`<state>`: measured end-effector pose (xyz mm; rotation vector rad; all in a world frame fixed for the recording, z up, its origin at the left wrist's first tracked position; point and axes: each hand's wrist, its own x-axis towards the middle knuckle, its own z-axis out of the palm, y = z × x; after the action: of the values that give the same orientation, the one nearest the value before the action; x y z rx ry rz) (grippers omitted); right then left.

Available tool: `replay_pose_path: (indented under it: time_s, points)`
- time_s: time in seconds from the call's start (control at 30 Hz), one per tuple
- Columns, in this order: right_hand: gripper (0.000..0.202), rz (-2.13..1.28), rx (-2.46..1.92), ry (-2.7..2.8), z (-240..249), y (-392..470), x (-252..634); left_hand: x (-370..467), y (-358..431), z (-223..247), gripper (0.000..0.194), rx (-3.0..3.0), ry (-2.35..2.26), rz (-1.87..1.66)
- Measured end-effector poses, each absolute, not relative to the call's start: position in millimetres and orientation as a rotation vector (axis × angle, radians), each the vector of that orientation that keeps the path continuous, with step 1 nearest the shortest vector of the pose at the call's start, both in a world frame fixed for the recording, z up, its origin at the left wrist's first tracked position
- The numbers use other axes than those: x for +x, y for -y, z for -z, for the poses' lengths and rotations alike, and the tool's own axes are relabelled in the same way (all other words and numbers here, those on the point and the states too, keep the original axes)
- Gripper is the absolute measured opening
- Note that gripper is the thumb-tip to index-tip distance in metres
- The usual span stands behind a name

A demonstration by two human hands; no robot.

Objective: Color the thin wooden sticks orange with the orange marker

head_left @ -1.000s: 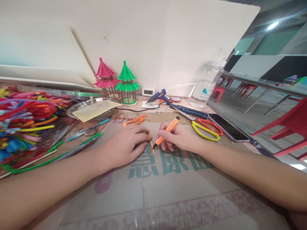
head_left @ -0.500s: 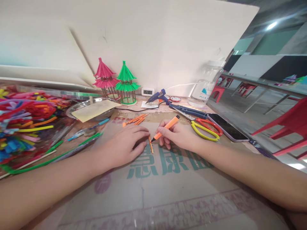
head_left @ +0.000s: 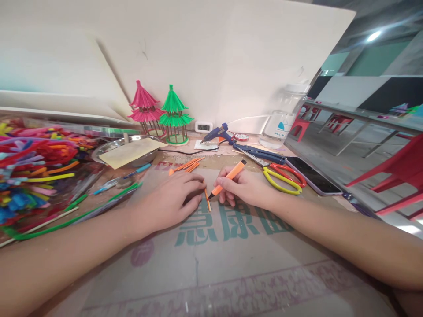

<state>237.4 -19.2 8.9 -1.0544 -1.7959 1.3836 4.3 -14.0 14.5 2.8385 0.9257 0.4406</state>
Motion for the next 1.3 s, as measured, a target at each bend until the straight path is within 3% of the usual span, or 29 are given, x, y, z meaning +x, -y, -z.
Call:
replay_pose_path:
  time_s: [1.3]
  points:
    - [0.020, -1.416, -1.073, 1.824, -12.2, 21.9, 238.4, 3.0, 14.5, -14.0, 0.028, 2.858, -0.918, -0.444]
